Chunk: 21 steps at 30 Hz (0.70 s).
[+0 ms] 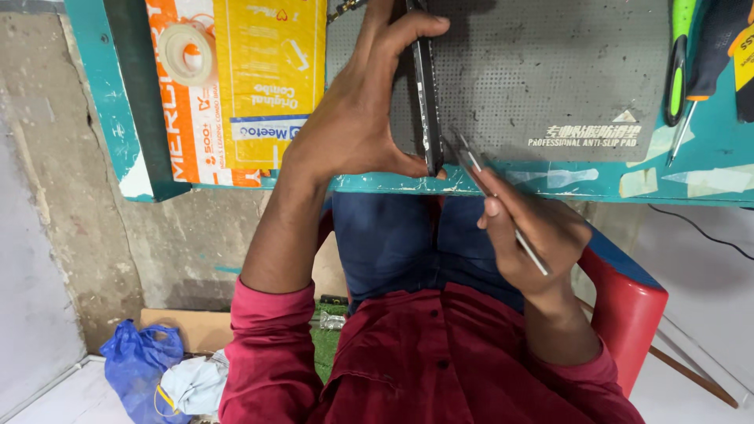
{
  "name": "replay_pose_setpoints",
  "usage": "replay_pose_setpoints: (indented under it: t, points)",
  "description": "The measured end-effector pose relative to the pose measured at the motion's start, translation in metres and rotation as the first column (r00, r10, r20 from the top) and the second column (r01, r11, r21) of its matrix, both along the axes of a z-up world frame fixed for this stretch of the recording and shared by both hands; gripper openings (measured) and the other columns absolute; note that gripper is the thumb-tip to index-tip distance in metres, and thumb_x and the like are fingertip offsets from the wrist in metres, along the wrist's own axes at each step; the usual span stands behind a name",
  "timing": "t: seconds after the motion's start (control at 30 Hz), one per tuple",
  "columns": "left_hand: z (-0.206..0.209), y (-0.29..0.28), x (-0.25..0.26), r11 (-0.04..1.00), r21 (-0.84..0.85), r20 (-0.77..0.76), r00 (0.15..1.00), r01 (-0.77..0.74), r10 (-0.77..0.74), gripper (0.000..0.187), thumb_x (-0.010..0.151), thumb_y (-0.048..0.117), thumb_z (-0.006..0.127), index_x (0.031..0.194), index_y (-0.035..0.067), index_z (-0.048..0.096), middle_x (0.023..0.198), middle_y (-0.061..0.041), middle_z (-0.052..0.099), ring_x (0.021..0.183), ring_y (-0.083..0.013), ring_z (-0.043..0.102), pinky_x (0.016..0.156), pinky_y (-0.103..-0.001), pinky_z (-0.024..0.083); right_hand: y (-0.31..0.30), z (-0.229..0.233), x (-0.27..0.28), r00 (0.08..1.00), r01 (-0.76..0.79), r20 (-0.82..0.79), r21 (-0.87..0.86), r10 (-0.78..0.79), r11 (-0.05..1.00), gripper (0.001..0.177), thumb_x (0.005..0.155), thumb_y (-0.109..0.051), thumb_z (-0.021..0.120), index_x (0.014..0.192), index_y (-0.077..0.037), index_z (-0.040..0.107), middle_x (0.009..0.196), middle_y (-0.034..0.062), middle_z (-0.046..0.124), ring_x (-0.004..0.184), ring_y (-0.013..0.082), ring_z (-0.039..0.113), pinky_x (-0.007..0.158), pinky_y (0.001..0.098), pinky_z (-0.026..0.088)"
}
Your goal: The person uses tweezers and a small brush to clean and adjust components on the edge of a disassembled smartphone held in the left hand. The person repeatedly scrapes along the frame and wipes the surface while seated at a workbench.
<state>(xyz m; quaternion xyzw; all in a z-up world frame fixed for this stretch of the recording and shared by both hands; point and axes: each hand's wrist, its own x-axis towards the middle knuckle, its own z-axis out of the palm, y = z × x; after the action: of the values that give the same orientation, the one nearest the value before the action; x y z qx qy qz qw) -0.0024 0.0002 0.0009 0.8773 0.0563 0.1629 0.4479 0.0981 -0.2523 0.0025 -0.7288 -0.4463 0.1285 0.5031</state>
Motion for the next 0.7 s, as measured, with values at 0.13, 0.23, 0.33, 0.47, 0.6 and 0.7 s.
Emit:
replay_pose_setpoints:
  t: [0.13,0.23,0.33,0.47,0.6,0.7]
  points:
    - [0.001,-0.003,-0.001,1.000,-0.017,-0.016,1.000,-0.003,0.003,0.125,0.058,0.021,0.112,0.151,0.024,0.029,0.161,-0.017,0.018,0.154,-0.0399,0.028,0.130,-0.044,0.043,-0.003,-0.005,-0.004,1.000,-0.007,0.029,-0.014,0.008,1.000,0.024,0.103,-0.003,0.068,0.126,0.003,0.070,0.088,0.0120,0.076,0.069,0.0146,0.073,0.064,0.0267,0.056]
    - [0.001,-0.002,-0.001,1.000,-0.002,-0.008,1.000,-0.001,0.001,0.126,0.058,0.022,0.113,0.151,0.024,0.029,0.160,-0.016,0.019,0.153,-0.0393,0.029,0.126,-0.043,0.042,-0.005,-0.010,-0.007,1.000,-0.002,-0.017,0.019,0.003,1.000,0.024,0.104,-0.003,0.067,0.128,0.003,0.069,0.093,0.0126,0.077,0.071,0.0139,0.073,0.063,0.0238,0.057]
    - [0.002,-0.002,0.001,1.000,0.009,0.001,1.000,0.000,0.000,0.125,0.057,0.020,0.113,0.151,0.023,0.029,0.159,-0.015,0.021,0.152,-0.0390,0.031,0.126,-0.043,0.042,-0.005,-0.014,-0.009,0.999,0.005,-0.040,0.044,-0.003,0.999,0.024,0.104,-0.002,0.067,0.128,0.003,0.068,0.093,0.0126,0.078,0.071,0.0138,0.074,0.063,0.0237,0.058]
    - [0.001,-0.003,0.000,1.000,-0.004,-0.017,1.000,-0.009,0.009,0.125,0.056,0.020,0.112,0.151,0.023,0.029,0.157,-0.014,0.024,0.150,-0.0383,0.034,0.124,-0.041,0.044,-0.007,-0.016,-0.011,0.996,0.014,-0.084,0.043,-0.011,0.999,0.025,0.104,0.000,0.065,0.128,0.004,0.067,0.098,0.0151,0.078,0.071,0.0142,0.074,0.064,0.0235,0.057]
    - [0.002,-0.003,0.000,1.000,-0.006,-0.033,0.999,-0.013,0.012,0.125,0.055,0.019,0.111,0.150,0.023,0.030,0.155,-0.014,0.025,0.148,-0.0381,0.036,0.122,-0.041,0.044,-0.009,-0.017,-0.012,0.995,0.025,-0.102,0.032,-0.022,0.999,0.025,0.105,0.000,0.065,0.129,0.004,0.068,0.099,0.0144,0.078,0.073,0.0144,0.074,0.062,0.0219,0.057]
    - [0.002,-0.003,0.002,1.000,-0.018,-0.053,0.999,-0.012,0.011,0.125,0.054,0.018,0.110,0.150,0.022,0.030,0.153,-0.014,0.027,0.147,-0.0375,0.038,0.121,-0.040,0.046,-0.008,-0.018,-0.012,0.990,0.039,-0.134,0.044,-0.033,0.998,0.025,0.105,0.000,0.064,0.129,0.004,0.067,0.100,0.0145,0.078,0.073,0.0138,0.074,0.062,0.0215,0.057]
